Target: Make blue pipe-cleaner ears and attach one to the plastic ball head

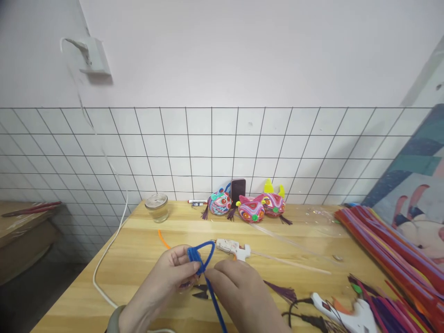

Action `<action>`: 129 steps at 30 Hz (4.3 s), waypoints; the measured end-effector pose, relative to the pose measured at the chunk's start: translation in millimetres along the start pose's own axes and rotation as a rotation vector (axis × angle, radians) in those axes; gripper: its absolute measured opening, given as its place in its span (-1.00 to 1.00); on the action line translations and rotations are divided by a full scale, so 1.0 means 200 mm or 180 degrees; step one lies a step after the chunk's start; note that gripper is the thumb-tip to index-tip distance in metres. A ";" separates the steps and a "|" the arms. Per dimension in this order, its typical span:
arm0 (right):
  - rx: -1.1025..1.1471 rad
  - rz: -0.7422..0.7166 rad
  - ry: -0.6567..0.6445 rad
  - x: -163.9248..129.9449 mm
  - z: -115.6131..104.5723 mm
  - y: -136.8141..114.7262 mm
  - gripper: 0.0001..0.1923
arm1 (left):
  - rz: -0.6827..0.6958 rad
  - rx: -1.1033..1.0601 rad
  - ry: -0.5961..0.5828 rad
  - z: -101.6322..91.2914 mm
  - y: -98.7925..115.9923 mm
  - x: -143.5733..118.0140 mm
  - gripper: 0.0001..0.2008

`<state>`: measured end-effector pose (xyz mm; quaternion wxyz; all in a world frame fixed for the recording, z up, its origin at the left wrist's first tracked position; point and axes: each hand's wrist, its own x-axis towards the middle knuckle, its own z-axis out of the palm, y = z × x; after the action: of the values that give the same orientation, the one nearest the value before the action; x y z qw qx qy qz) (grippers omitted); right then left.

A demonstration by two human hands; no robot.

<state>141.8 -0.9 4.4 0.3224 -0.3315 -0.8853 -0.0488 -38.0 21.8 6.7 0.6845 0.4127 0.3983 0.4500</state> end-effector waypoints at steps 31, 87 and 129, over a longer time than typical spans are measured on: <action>-0.0153 -0.0165 -0.0465 0.00 -0.02 -0.01 -0.78 | -0.0097 0.0223 -0.0030 0.05 0.05 -0.03 -0.74; 0.1908 0.1672 -0.0465 0.03 -0.03 -0.01 -0.94 | -0.0150 0.1189 -0.0982 0.05 -0.04 -0.03 -0.94; 0.2439 0.2103 -0.0044 0.00 0.08 0.01 -0.56 | 0.0405 0.1164 -0.0896 0.13 0.00 -0.05 -0.70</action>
<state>135.5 5.2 -8.4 0.4132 -0.4522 -0.6895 0.3864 -16.7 6.5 18.1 0.6175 0.6126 0.3470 0.3507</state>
